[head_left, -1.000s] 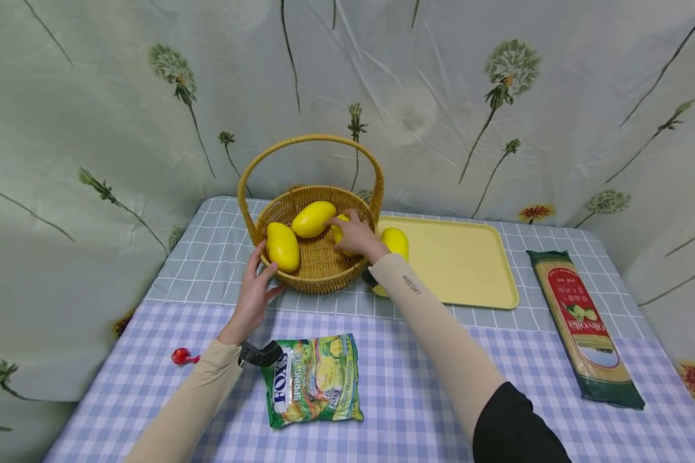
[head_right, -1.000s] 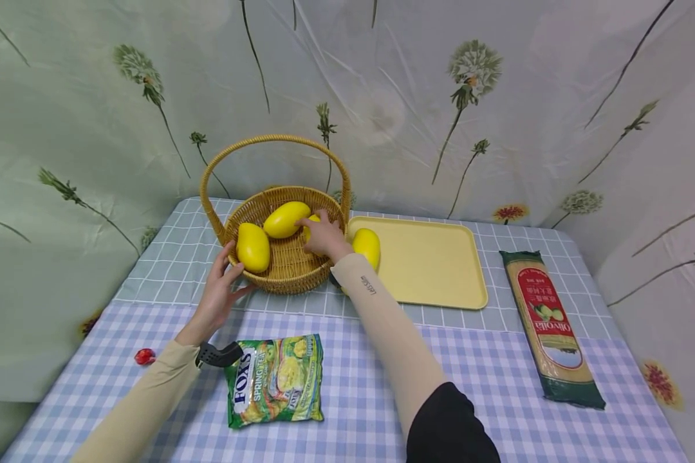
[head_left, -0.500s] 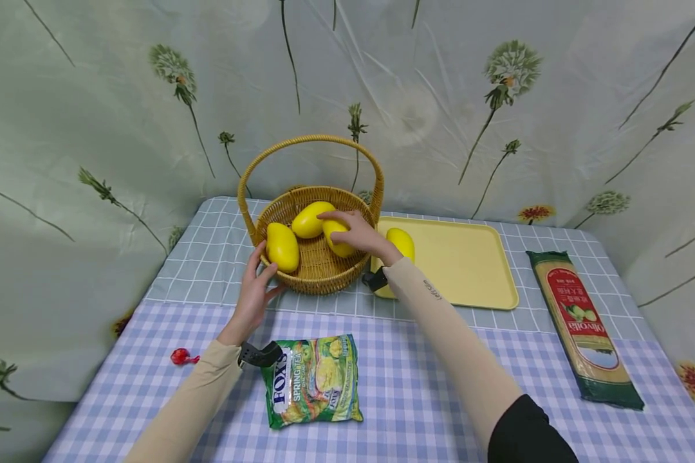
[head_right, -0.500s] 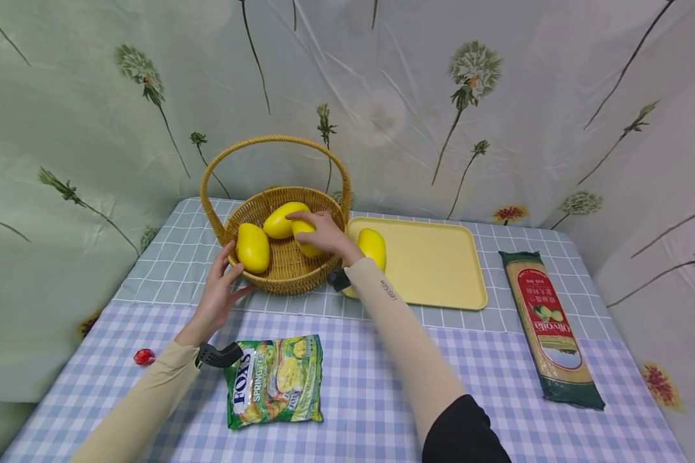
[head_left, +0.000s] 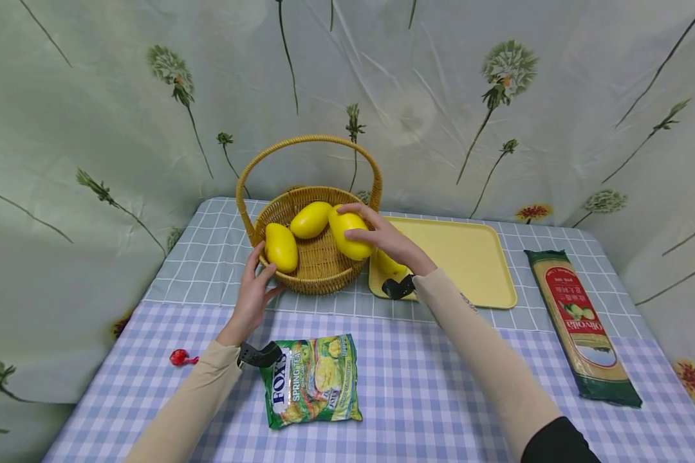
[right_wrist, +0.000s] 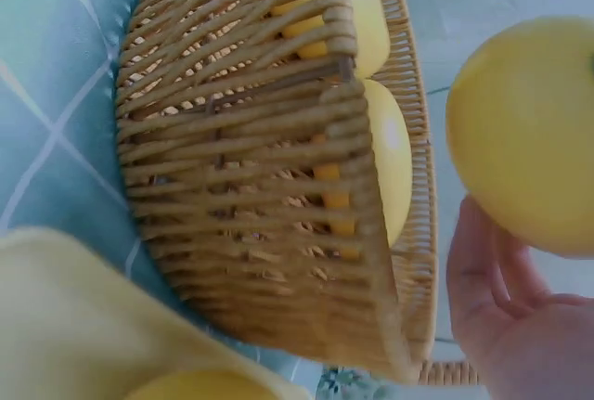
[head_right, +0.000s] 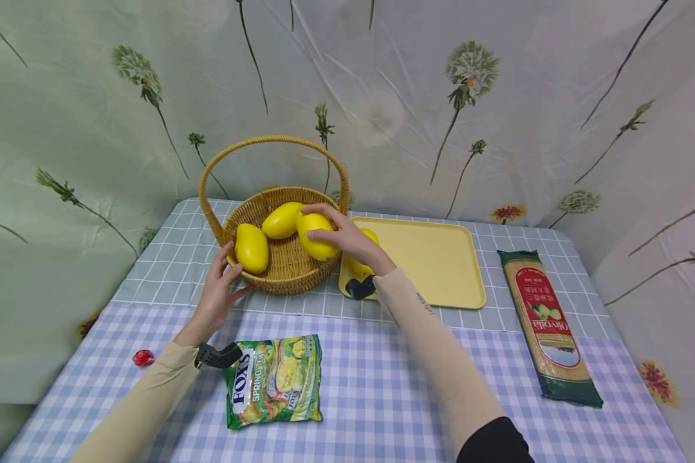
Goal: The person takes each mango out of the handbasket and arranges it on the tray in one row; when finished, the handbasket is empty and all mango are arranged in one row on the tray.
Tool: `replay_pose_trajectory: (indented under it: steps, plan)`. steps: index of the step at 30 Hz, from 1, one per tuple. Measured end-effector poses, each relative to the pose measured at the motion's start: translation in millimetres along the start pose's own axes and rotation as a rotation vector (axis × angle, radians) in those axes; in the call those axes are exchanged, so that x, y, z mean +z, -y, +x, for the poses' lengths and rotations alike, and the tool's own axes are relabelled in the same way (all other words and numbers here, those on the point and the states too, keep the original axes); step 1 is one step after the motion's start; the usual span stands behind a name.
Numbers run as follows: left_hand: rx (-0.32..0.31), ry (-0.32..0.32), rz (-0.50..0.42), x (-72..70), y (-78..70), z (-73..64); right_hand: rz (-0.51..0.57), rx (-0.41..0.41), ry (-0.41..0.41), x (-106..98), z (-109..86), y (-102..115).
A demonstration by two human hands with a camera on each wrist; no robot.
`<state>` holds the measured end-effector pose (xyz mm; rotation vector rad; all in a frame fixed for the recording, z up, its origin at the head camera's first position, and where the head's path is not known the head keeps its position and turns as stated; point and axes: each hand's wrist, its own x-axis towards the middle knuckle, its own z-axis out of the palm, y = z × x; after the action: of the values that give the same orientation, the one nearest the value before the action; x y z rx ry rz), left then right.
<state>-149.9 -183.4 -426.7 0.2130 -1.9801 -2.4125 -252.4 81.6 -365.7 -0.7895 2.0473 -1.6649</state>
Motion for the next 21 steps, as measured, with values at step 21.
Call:
replay_pose_trajectory:
  steps: [21]
  plan:
    - [-0.009,-0.021,0.023,-1.0,3.0,2.3,0.181,0.103,-0.233,-74.5,-77.1,-28.4]
